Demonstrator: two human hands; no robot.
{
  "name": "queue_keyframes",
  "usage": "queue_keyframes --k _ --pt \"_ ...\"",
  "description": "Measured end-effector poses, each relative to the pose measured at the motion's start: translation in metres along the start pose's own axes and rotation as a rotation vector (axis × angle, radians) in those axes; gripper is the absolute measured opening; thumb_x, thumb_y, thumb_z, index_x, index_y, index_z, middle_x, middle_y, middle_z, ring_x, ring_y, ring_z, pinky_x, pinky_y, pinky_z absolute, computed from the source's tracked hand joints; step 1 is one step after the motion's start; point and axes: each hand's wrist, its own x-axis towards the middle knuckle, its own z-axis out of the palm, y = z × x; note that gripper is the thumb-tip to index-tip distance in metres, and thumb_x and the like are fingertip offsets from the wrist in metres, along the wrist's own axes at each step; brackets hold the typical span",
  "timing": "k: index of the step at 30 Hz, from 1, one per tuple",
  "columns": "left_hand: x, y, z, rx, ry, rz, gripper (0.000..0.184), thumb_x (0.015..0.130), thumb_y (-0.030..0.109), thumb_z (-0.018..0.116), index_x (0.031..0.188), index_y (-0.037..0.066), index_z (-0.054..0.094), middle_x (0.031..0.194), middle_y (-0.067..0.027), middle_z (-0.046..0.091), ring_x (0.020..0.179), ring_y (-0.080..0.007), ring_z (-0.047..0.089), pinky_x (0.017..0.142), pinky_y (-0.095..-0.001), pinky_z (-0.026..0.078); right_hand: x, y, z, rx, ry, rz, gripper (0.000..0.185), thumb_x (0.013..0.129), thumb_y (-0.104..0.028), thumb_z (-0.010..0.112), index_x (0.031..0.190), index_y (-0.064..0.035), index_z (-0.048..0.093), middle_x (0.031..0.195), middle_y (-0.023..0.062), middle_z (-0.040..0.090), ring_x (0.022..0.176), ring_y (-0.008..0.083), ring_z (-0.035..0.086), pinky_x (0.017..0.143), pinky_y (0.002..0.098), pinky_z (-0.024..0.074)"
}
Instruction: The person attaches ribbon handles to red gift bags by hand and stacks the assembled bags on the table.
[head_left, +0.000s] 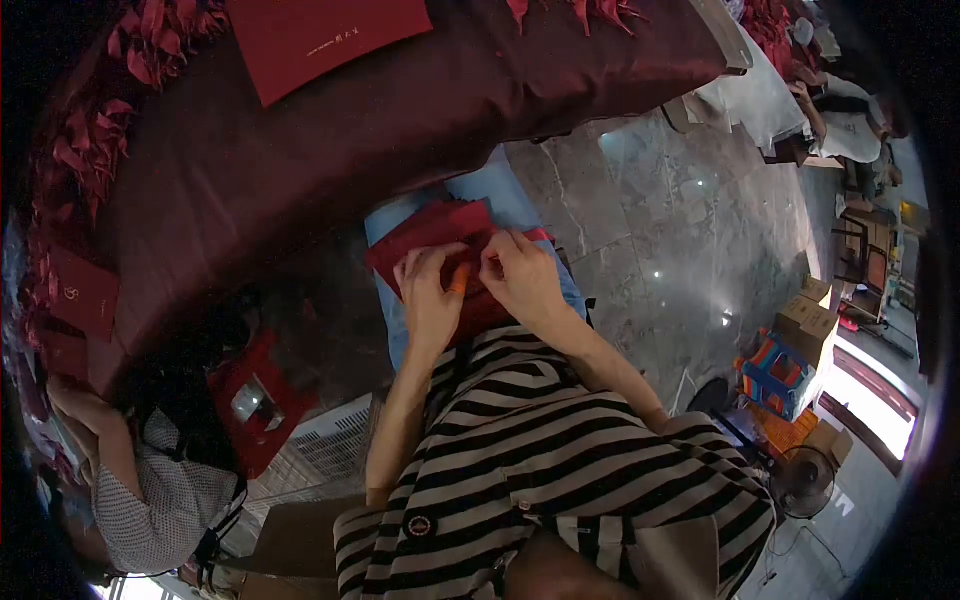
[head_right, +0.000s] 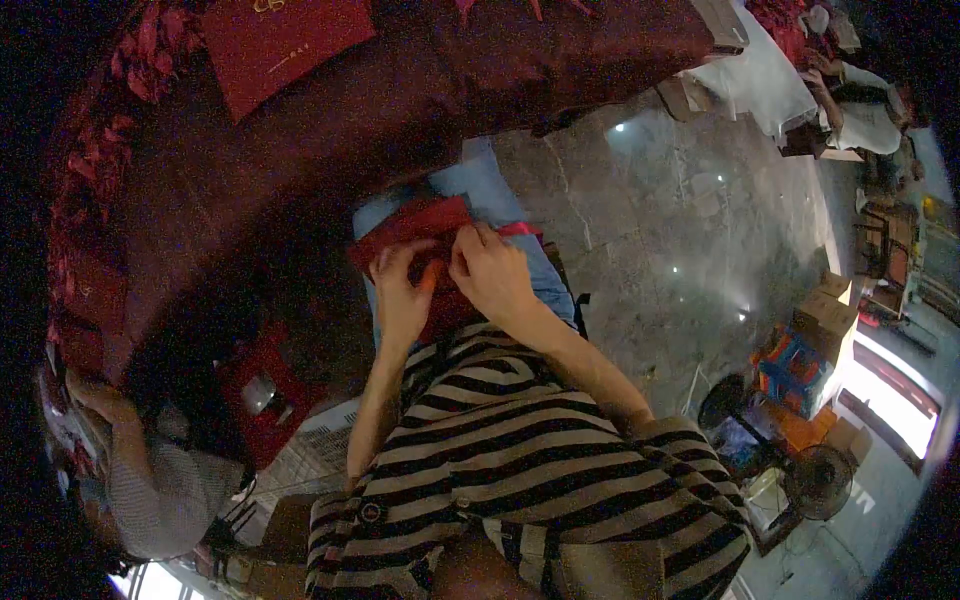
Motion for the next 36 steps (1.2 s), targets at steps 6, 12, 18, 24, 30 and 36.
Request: queue_keyframes --k 6,12,18,24,30,36 --pt "-0.007 0.008 -0.001 0.036 0.112 0.031 0.023 0.083 0.010 0.063 0.106 0.008 0.065 0.102 -0.0114 0.064 0.104 -0.0311 0.053 0.100 -0.0427 0.031 0.004 0.005 -0.012 0.418 -0.187 0.362 0.013 0.076 -0.007 0.066 0.085 -0.0033 0.057 0.083 0.0147 0.060 0.064 0.0334 0.059 0.056 0.0424 0.0475" --pt "-0.007 0.014 0.003 0.048 0.128 0.077 0.021 0.084 0.010 0.063 0.105 0.008 0.065 0.101 -0.0117 0.064 0.101 -0.0328 0.054 0.099 -0.0437 0.031 0.003 -0.005 -0.009 0.064 -0.029 0.066 0.019 0.078 -0.010 0.069 0.094 -0.0041 0.059 0.082 0.0165 0.064 0.068 0.0339 0.062 0.059 0.0421 0.0483" --pt "-0.018 0.023 -0.008 0.031 0.066 0.055 0.022 0.085 0.011 0.062 0.107 0.008 0.065 0.098 -0.0122 0.064 0.099 -0.0321 0.055 0.096 -0.0420 0.034 0.012 0.000 -0.035 0.251 -0.201 0.038 0.019 0.081 -0.013 0.067 0.095 -0.0058 0.055 0.077 0.0144 0.062 0.070 0.0347 0.063 0.059 0.0442 0.0491" --pt "-0.007 0.049 -0.050 0.071 -0.203 -0.175 0.020 0.088 0.013 0.059 0.104 0.004 0.066 0.094 -0.0133 0.066 0.095 -0.0335 0.062 0.077 -0.0386 0.048 -0.006 -0.015 -0.049 -0.209 -0.263 -0.241 0.023 0.081 -0.025 0.068 0.096 -0.0114 0.055 0.076 0.0078 0.060 0.067 0.0265 0.063 0.054 0.0374 0.0488" --pt "0.018 0.040 -0.053 0.098 -0.517 -0.052 0.020 0.085 0.015 0.061 0.100 0.002 0.066 0.105 -0.0152 0.064 0.097 -0.0319 0.062 0.082 -0.0399 0.049 -0.020 -0.012 -0.039 -0.210 -0.080 -0.393 0.025 0.078 -0.023 0.071 0.093 -0.0122 0.055 0.076 0.0047 0.056 0.062 0.0227 0.060 0.051 0.0329 0.0471" --pt "0.010 0.033 -0.039 -0.139 -0.403 -0.090 0.019 0.082 0.010 0.065 0.098 0.001 0.065 0.100 -0.0130 0.066 0.095 -0.0274 0.064 0.084 -0.0360 0.049 -0.020 -0.005 -0.043 -0.159 -0.101 -0.363 0.032 0.074 -0.022 0.076 0.095 -0.0073 0.057 0.077 0.0063 0.058 0.063 0.0233 0.060 0.053 0.0330 0.0471"
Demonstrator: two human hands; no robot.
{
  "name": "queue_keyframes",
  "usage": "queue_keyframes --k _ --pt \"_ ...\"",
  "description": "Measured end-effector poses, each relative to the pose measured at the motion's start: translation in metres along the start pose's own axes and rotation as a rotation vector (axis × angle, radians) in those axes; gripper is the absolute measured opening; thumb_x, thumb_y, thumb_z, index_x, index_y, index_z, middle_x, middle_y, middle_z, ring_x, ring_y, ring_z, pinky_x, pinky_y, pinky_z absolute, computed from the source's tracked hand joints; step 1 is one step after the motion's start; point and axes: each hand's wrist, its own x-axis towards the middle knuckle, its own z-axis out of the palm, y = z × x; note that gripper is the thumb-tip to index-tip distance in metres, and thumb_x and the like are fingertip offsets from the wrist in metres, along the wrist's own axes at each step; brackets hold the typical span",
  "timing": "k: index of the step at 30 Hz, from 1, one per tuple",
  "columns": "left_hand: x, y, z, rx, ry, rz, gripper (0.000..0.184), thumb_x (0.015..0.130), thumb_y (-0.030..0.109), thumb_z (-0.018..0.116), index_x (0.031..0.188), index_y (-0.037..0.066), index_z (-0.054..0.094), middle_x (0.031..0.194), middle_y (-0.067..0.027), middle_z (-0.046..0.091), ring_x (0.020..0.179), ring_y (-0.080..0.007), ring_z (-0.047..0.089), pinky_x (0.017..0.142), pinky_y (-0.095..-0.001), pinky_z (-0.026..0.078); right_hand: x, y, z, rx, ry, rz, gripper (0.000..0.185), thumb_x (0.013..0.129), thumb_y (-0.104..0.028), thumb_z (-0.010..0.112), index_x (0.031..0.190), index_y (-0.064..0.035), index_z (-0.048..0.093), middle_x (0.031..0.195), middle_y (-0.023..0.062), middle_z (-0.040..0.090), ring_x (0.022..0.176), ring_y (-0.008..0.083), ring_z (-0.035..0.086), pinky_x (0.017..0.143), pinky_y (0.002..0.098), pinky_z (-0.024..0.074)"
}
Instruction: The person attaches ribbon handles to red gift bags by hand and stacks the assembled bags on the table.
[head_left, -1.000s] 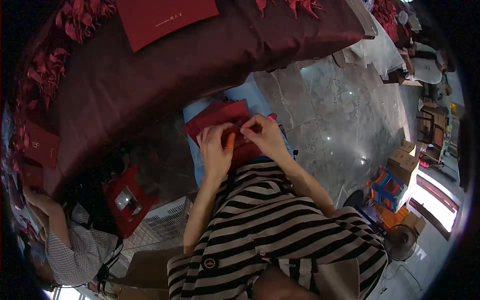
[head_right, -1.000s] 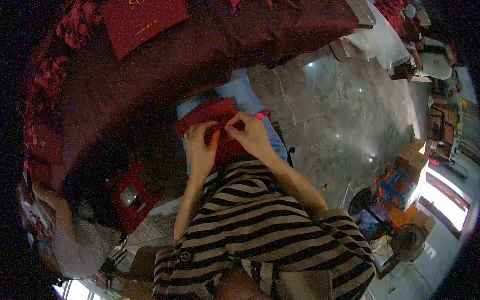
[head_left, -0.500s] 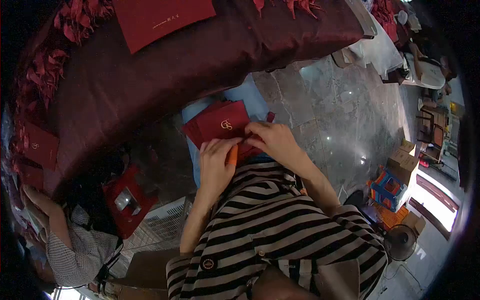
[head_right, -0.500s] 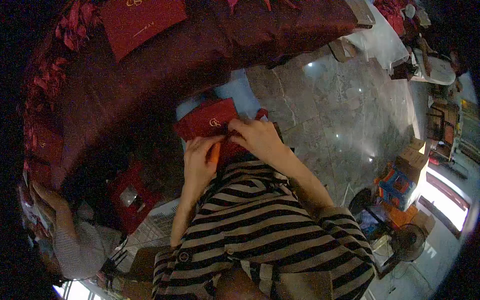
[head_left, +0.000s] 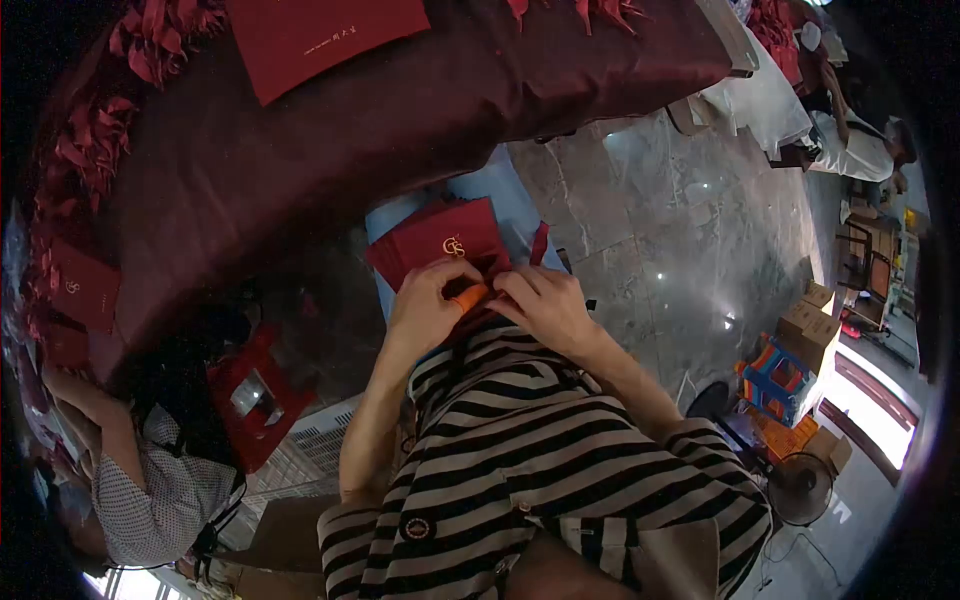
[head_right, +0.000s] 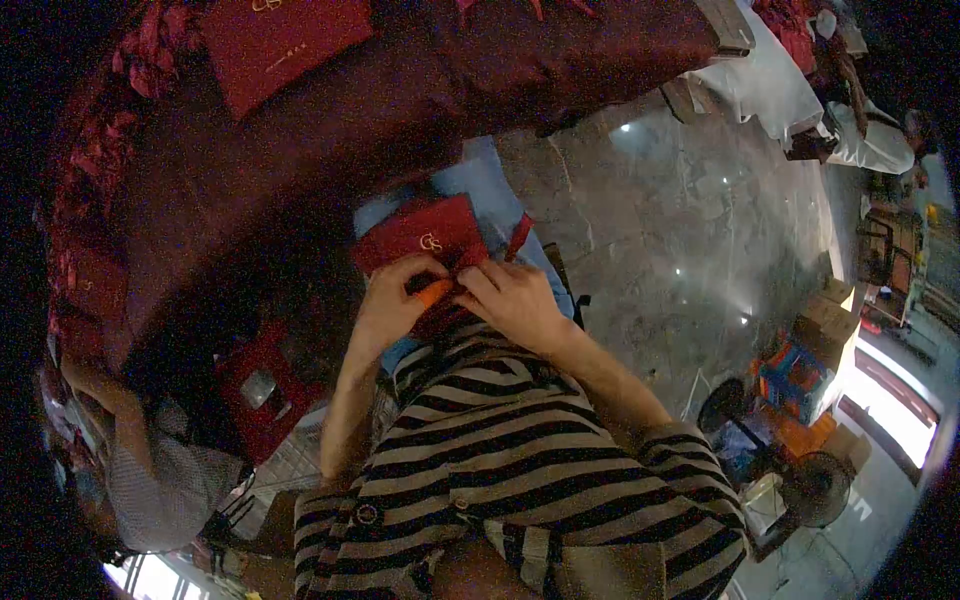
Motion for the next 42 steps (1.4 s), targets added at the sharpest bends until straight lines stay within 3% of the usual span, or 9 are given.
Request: queue_keyframes --k 8,15,19,24,29,32,36,38,42 --pt "0.000 -0.024 0.009 -0.621 0.201 0.044 0.007 0.084 -0.003 0.059 0.091 -0.001 0.060 0.083 -0.0073 0.063 0.074 -0.0170 0.065 0.062 -0.0290 0.049 0.007 0.007 -0.030 0.494 -0.390 0.316 0.037 0.080 -0.031 0.072 0.102 -0.0096 0.051 0.068 0.0132 0.061 0.058 0.0342 0.060 0.055 0.0407 0.0478" --pt "0.009 -0.029 0.016 -0.712 0.569 -0.025 0.012 0.089 -0.003 0.050 0.099 0.000 0.055 0.078 -0.0054 0.059 0.061 -0.0157 0.065 0.050 -0.0233 0.040 0.017 0.022 -0.079 1.002 -0.967 0.695 0.071 0.083 -0.016 0.072 0.144 -0.0163 0.036 0.082 0.0107 0.070 0.069 0.0131 0.065 0.058 0.0238 0.0496" --pt "0.019 -0.040 0.011 -0.576 0.544 -0.066 0.015 0.097 0.016 0.053 0.101 0.002 0.054 0.082 -0.0050 0.055 0.062 -0.0161 0.064 0.050 -0.0272 0.043 -0.011 0.077 -0.094 1.522 -1.189 0.164 0.062 0.085 -0.019 0.072 0.137 -0.0007 0.043 0.112 0.0198 0.064 0.090 0.0178 0.066 0.061 0.0250 0.0532" --pt "0.025 -0.027 0.011 -0.436 0.531 -0.034 0.018 0.093 0.006 0.051 0.110 -0.001 0.052 0.087 -0.0114 0.064 0.065 -0.0194 0.066 0.060 -0.0299 0.049 -0.053 0.083 -0.089 2.111 -0.273 0.184 0.070 0.077 -0.009 0.076 0.133 0.0089 0.037 0.117 0.0278 0.059 0.112 0.0482 0.054 0.051 0.0396 0.0588" --pt "0.005 -0.028 0.004 -0.039 0.219 0.111 0.041 0.087 0.005 0.060 0.126 0.003 0.049 0.110 -0.0163 0.060 0.098 -0.0295 0.062 0.083 -0.0372 0.049 -0.049 0.085 -0.094 1.648 0.136 0.582 0.031 0.096 -0.021 0.052 0.121 -0.0010 0.051 0.103 0.0139 0.065 0.081 0.0187 0.063 0.055 0.0241 0.0467" --pt "-0.005 -0.036 0.014 0.310 0.175 0.219 0.046 0.089 0.010 0.060 0.134 0.012 0.047 0.116 -0.0129 0.058 0.115 -0.0357 0.052 0.094 -0.0433 0.044 -0.039 0.091 -0.092 1.434 0.307 0.676 0.027 0.100 -0.026 0.048 0.102 -0.0035 0.062 0.090 0.0036 0.062 0.063 0.0066 0.038 0.053 0.0222 0.0363" --pt "-0.007 -0.037 0.016 0.730 0.389 0.417 0.046 0.084 0.014 0.066 0.128 0.020 0.055 0.104 -0.0067 0.056 0.108 -0.0297 0.048 0.096 -0.0480 0.033 -0.018 0.072 -0.105 1.333 0.515 0.887 0.023 0.100 -0.022 0.048 0.101 -0.0024 0.061 0.084 0.0013 0.056 0.062 0.0055 0.038 0.054 0.0192 0.0347" --pt "-0.009 -0.034 0.017 0.746 0.411 0.410 0.046 0.083 0.015 0.067 0.127 0.021 0.056 0.102 -0.0052 0.055 0.106 -0.0277 0.047 0.095 -0.0477 0.032 -0.024 0.084 -0.106 1.814 0.531 0.714 0.019 0.099 -0.016 0.049 0.103 -0.0010 0.060 0.088 0.0018 0.055 0.062 0.0045 0.037 0.054 0.0170 0.0329" --pt "-0.016 -0.028 0.016 0.703 0.415 0.310 0.043 0.077 0.011 0.068 0.118 0.018 0.062 0.100 -0.0049 0.058 0.104 -0.0255 0.049 0.092 -0.0453 0.033 -0.015 0.075 -0.102 1.670 0.498 0.618 0.016 0.097 -0.014 0.052 0.104 -0.0001 0.059 0.090 0.0042 0.058 0.063 0.0049 0.039 0.055 0.0188 0.0342"
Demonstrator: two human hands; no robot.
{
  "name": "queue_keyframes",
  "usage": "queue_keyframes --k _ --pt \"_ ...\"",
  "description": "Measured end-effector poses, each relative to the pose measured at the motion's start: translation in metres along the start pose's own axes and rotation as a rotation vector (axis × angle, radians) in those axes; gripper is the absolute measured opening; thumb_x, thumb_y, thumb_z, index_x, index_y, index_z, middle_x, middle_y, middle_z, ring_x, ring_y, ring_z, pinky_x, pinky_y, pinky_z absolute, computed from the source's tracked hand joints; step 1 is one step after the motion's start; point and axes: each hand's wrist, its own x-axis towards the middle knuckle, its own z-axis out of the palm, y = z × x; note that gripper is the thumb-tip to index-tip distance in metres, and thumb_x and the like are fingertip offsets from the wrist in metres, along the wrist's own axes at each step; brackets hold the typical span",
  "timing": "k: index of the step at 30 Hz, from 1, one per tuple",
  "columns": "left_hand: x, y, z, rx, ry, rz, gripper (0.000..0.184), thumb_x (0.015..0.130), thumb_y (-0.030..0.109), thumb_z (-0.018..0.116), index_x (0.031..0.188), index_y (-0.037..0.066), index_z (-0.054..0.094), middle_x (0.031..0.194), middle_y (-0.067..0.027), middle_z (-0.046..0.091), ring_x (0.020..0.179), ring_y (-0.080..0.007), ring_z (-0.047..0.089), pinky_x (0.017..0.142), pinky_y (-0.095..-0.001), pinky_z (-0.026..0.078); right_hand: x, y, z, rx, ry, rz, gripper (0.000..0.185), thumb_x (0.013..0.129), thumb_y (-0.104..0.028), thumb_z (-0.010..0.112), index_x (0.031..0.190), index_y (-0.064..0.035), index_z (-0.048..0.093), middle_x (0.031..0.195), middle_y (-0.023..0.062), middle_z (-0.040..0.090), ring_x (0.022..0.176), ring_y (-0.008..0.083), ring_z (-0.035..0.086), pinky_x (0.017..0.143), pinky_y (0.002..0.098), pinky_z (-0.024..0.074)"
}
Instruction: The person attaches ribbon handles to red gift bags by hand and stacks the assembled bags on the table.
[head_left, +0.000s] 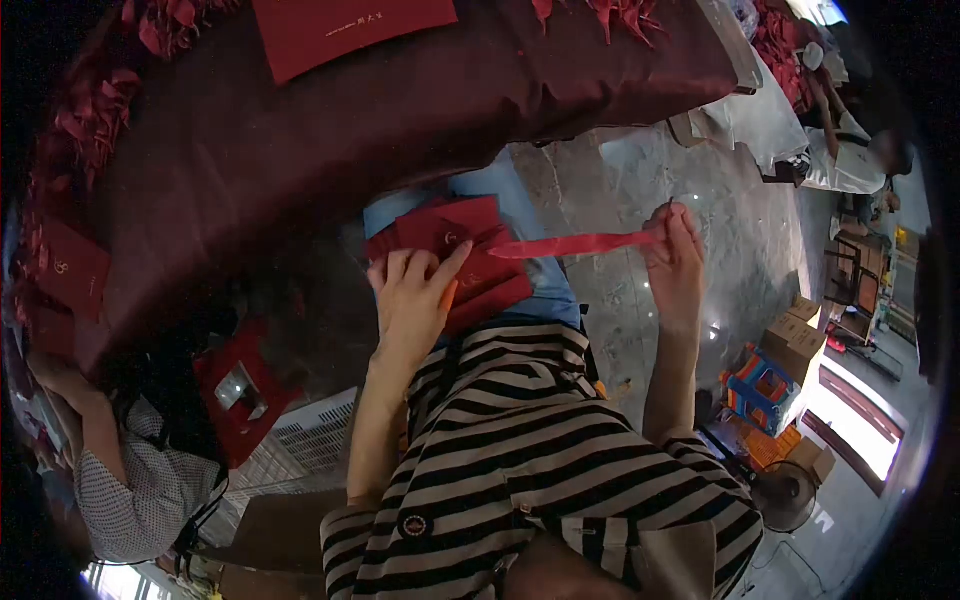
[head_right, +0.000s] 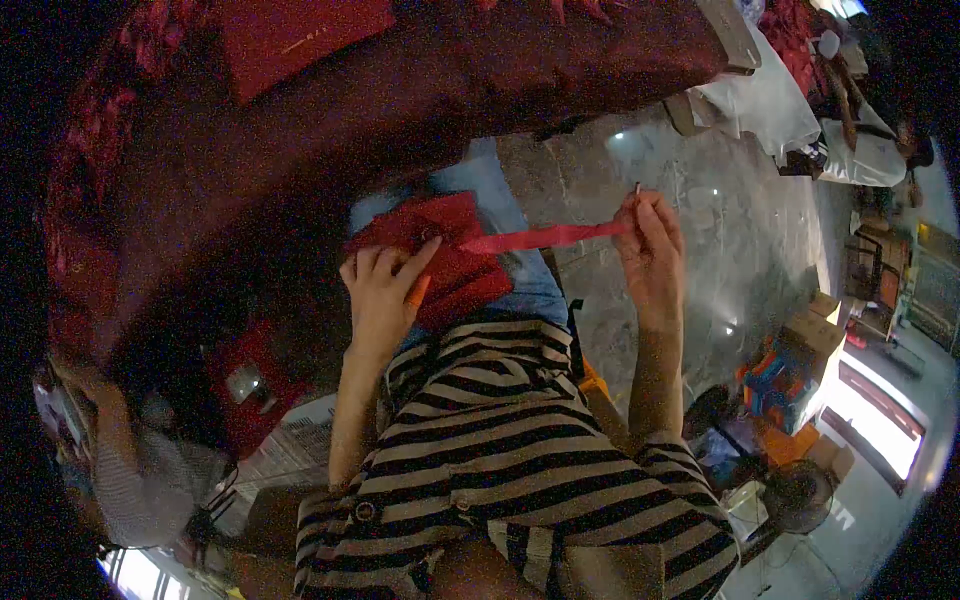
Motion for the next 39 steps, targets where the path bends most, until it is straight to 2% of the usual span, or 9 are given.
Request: queue_keyframes --k 3,7,9,13,18,26,35,37,39 --pt "-0.004 -0.007 0.004 -0.233 -0.025 -0.202 0.040 0.081 0.015 0.069 0.119 0.023 0.062 0.103 -0.0031 0.058 0.106 -0.0270 0.046 0.094 -0.0474 0.031 -0.014 0.017 0.052 -0.853 0.053 -0.032 0.013 0.091 -0.012 0.057 0.097 -0.0006 0.058 0.082 0.0024 0.057 0.070 0.0084 0.050 0.062 0.0220 0.0403" --pt "-0.008 -0.015 -0.005 -0.248 -0.064 -0.170 0.038 0.081 0.013 0.069 0.117 0.021 0.062 0.105 -0.0030 0.060 0.112 -0.0283 0.045 0.098 -0.0487 0.029 -0.016 0.077 0.096 -1.204 -0.342 -0.055 0.010 0.085 -0.010 0.061 0.091 -0.0025 0.059 0.080 0.0103 0.059 0.067 0.0204 0.058 0.059 0.0322 0.0463" --pt "-0.006 -0.016 -0.011 -0.218 -0.018 -0.060 0.038 0.078 0.005 0.066 0.115 0.015 0.064 0.103 -0.0037 0.063 0.108 -0.0273 0.048 0.094 -0.0434 0.032 -0.015 0.114 0.088 -1.320 -0.401 -0.140 0.011 0.081 -0.009 0.063 0.090 -0.0033 0.058 0.081 0.0149 0.059 0.069 0.0296 0.061 0.059 0.0376 0.0480" --pt "-0.009 -0.024 0.000 -0.359 -0.059 -0.116 0.037 0.078 0.005 0.066 0.114 0.015 0.064 0.101 -0.0040 0.064 0.109 -0.0264 0.048 0.097 -0.0429 0.029 -0.012 0.157 0.072 -1.440 -0.339 -0.284 0.014 0.078 -0.010 0.066 0.085 -0.0039 0.055 0.077 0.0130 0.061 0.069 0.0335 0.062 0.056 0.0417 0.0487" --pt "-0.011 -0.030 0.008 -0.500 -0.015 -0.318 0.033 0.077 0.008 0.069 0.110 0.012 0.065 0.099 -0.0039 0.065 0.112 -0.0254 0.047 0.102 -0.0425 0.025 -0.012 0.166 0.070 -1.420 -0.335 -0.268 0.014 0.078 -0.012 0.066 0.081 -0.0037 0.055 0.075 0.0130 0.061 0.066 0.0333 0.062 0.055 0.0416 0.0491" --pt "-0.016 -0.028 0.013 -0.459 0.030 -0.330 0.030 0.075 0.009 0.070 0.104 0.011 0.066 0.097 -0.0058 0.067 0.109 -0.0254 0.050 0.101 -0.0437 0.025 -0.010 0.176 0.074 -1.414 -0.287 -0.242 0.014 0.078 -0.013 0.066 0.079 -0.0034 0.056 0.072 0.0148 0.061 0.062 0.0337 0.061 0.054 0.0424 0.0488" --pt "-0.018 -0.014 0.014 -0.350 0.097 -0.274 0.027 0.074 0.005 0.068 0.101 0.008 0.067 0.098 -0.0092 0.065 0.107 -0.0284 0.051 0.099 -0.0458 0.027 -0.005 0.163 0.088 -1.563 -0.297 -0.115 0.018 0.077 -0.020 0.065 0.080 -0.0036 0.057 0.073 0.0157 0.062 0.068 0.0363 0.061 0.061 0.0458 0.0491" --pt "-0.018 -0.013 0.012 -0.359 0.092 -0.283 0.028 0.073 0.003 0.067 0.100 0.007 0.067 0.098 -0.0096 0.064 0.107 -0.0289 0.051 0.099 -0.0457 0.027 0.000 0.158 0.084 -1.443 -0.318 0.124 0.019 0.076 -0.021 0.064 0.079 -0.0035 0.057 0.073 0.0162 0.062 0.068 0.0367 0.061 0.064 0.0463 0.0494" --pt "-0.019 -0.007 0.008 -0.382 0.078 -0.289 0.029 0.073 0.002 0.065 0.101 0.007 0.067 0.100 -0.0102 0.063 0.106 -0.0289 0.051 0.098 -0.0451 0.027 0.000 0.160 0.085 -1.484 -0.303 0.050 0.016 0.075 -0.018 0.065 0.078 -0.0036 0.058 0.072 0.0146 0.062 0.068 0.0341 0.061 0.061 0.0443 0.0489"
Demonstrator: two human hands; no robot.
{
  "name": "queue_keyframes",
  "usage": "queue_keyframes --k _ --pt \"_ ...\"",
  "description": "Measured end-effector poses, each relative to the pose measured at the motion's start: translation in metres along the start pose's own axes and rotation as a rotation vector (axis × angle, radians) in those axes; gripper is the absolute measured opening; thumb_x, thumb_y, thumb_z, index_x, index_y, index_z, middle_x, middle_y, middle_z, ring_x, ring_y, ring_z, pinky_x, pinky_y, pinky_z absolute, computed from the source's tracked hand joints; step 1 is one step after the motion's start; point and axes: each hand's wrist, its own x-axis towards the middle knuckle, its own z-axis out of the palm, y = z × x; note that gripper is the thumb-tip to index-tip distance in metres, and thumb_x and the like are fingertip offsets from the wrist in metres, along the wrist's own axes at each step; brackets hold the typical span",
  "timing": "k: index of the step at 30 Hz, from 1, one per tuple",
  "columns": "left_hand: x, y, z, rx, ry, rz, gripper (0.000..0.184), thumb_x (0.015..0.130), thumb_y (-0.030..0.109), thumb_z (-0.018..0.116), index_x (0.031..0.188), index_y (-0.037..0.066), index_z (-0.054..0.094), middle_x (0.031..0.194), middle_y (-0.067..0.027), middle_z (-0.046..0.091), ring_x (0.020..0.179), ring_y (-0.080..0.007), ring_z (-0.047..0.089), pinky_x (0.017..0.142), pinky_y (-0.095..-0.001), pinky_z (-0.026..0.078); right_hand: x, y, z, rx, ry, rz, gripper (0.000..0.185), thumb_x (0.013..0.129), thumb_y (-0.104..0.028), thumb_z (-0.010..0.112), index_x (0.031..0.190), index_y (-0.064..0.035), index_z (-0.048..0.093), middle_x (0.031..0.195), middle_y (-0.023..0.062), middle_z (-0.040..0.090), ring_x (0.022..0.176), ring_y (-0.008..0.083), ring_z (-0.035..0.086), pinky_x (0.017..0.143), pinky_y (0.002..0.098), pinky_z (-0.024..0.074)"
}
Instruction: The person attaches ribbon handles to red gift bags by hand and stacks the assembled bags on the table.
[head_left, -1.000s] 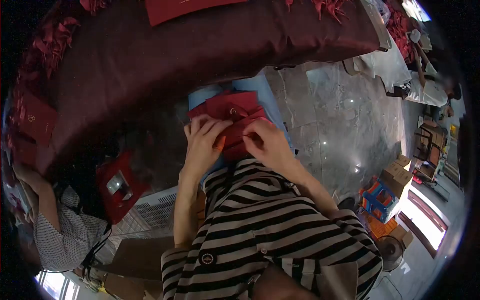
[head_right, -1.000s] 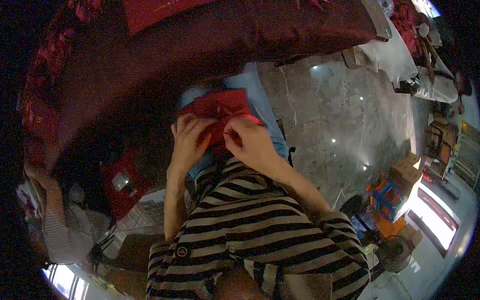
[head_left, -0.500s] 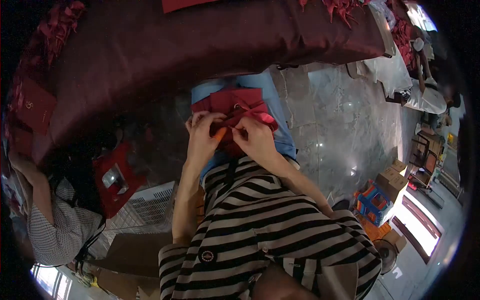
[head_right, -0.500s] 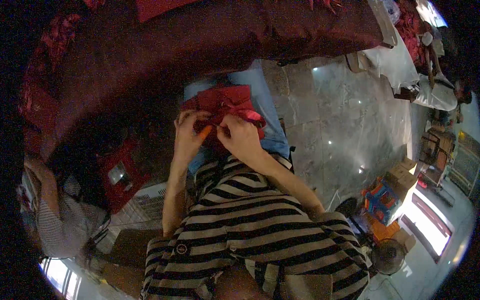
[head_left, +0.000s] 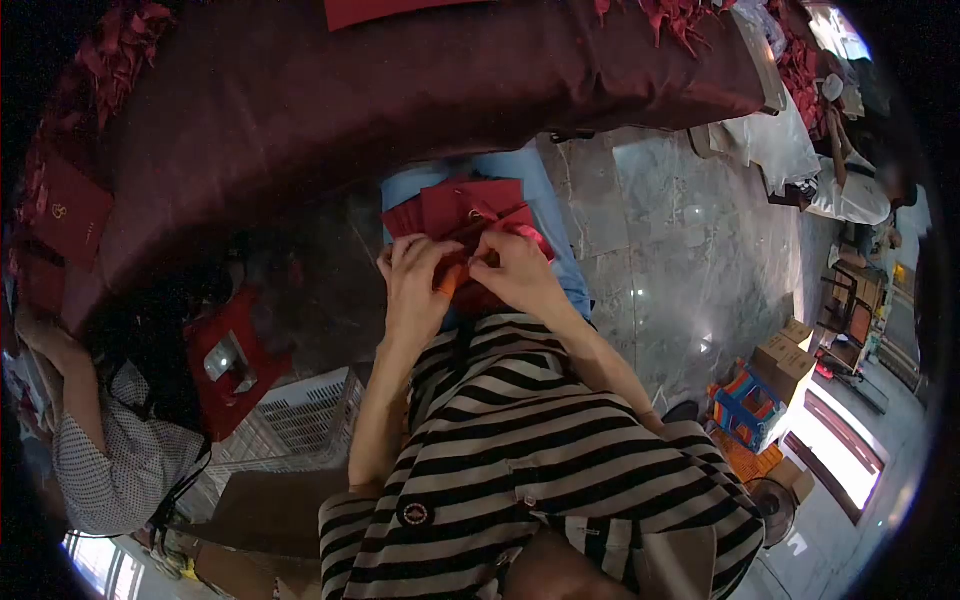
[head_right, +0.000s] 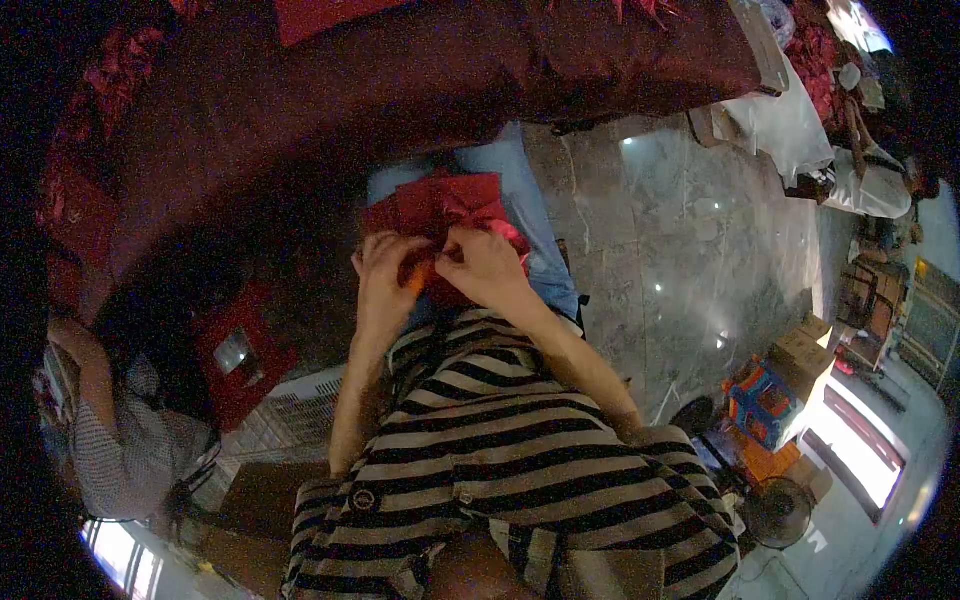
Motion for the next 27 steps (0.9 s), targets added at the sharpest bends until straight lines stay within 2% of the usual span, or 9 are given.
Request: queue_keyframes --k 4,8,10,14,16,17,20,23,27 --pt "0.000 0.007 -0.003 -0.041 0.004 -0.012 0.029 0.074 0.002 0.063 0.103 0.007 0.066 0.100 -0.0108 0.062 0.106 -0.0292 0.050 0.099 -0.0449 0.028 -0.003 -0.016 0.001 -0.225 0.150 -0.129 0.016 0.075 -0.015 0.069 0.079 -0.0041 0.058 0.077 0.0120 0.064 0.069 0.0296 0.062 0.060 0.0412 0.0493" --pt "-0.002 0.001 -0.004 -0.084 0.014 -0.064 0.028 0.076 0.004 0.062 0.104 0.006 0.066 0.098 -0.0110 0.062 0.106 -0.0293 0.051 0.098 -0.0441 0.028 -0.004 -0.007 0.001 -0.187 0.121 -0.189 0.017 0.079 -0.017 0.070 0.084 -0.0047 0.060 0.082 0.0116 0.065 0.073 0.0277 0.064 0.062 0.0386 0.0507" --pt "-0.004 -0.003 -0.003 -0.092 0.021 -0.052 0.028 0.076 0.004 0.062 0.104 0.006 0.066 0.097 -0.0108 0.061 0.106 -0.0292 0.051 0.098 -0.0441 0.029 -0.006 -0.011 -0.011 -0.091 0.197 -0.354 0.023 0.082 -0.023 0.068 0.092 -0.0042 0.062 0.079 0.0131 0.064 0.069 0.0319 0.063 0.058 0.0420 0.0505" --pt "-0.004 0.011 -0.011 -0.075 -0.008 -0.003 0.023 0.077 0.012 0.068 0.100 0.008 0.067 0.095 -0.0085 0.062 0.104 -0.0278 0.051 0.096 -0.0451 0.030 0.022 -0.013 -0.048 -0.094 0.206 -0.234 0.031 0.082 -0.032 0.070 0.097 -0.0043 0.065 0.084 0.0127 0.066 0.072 0.0314 0.065 0.060 0.0407 0.0521" --pt "-0.003 0.019 -0.007 -0.068 -0.020 -0.002 0.022 0.077 0.015 0.070 0.099 0.008 0.068 0.094 -0.0074 0.062 0.103 -0.0271 0.052 0.095 -0.0456 0.030 0.038 -0.011 -0.054 -0.448 0.158 -0.242 0.033 0.083 -0.034 0.068 0.097 -0.0046 0.066 0.084 0.0127 0.066 0.072 0.0321 0.065 0.062 0.0405 0.0530" --pt "-0.004 0.020 -0.004 -0.031 0.004 0.004 0.023 0.076 0.017 0.072 0.097 0.008 0.068 0.094 -0.0063 0.062 0.102 -0.0262 0.052 0.094 -0.0456 0.030 0.043 -0.014 -0.056 -0.516 0.006 -0.102 0.033 0.083 -0.030 0.069 0.103 -0.0043 0.064 0.084 0.0162 0.067 0.077 0.0334 0.066 0.067 0.0417 0.0515" --pt "-0.006 0.018 0.003 0.014 0.053 0.004 0.023 0.075 0.020 0.075 0.094 0.008 0.069 0.092 -0.0045 0.062 0.100 -0.0251 0.052 0.093 -0.0450 0.031 0.059 0.010 -0.047 -0.182 -0.097 -0.269 0.028 0.085 -0.026 0.067 0.101 -0.0034 0.064 0.082 0.0150 0.067 0.073 0.0324 0.065 0.068 0.0404 0.0509" --pt "-0.006 0.017 0.006 0.004 0.089 0.018 0.021 0.075 0.016 0.074 0.094 0.008 0.069 0.090 -0.0038 0.061 0.097 -0.0247 0.052 0.092 -0.0436 0.032 0.056 -0.023 -0.066 0.128 -0.208 -0.273 0.022 0.086 -0.021 0.064 0.098 -0.0031 0.063 0.080 0.0127 0.067 0.074 0.0303 0.063 0.066 0.0391 0.0494" --pt "-0.007 0.015 0.007 0.004 0.136 0.139 0.017 0.075 0.010 0.071 0.093 0.009 0.069 0.086 -0.0037 0.059 0.094 -0.0246 0.053 0.089 -0.0421 0.034 0.052 -0.017 -0.078 -0.124 -0.538 -0.304 0.018 0.084 -0.018 0.061 0.094 -0.0027 0.064 0.083 0.0116 0.066 0.081 0.0274 0.062 0.071 0.0381 0.0474"
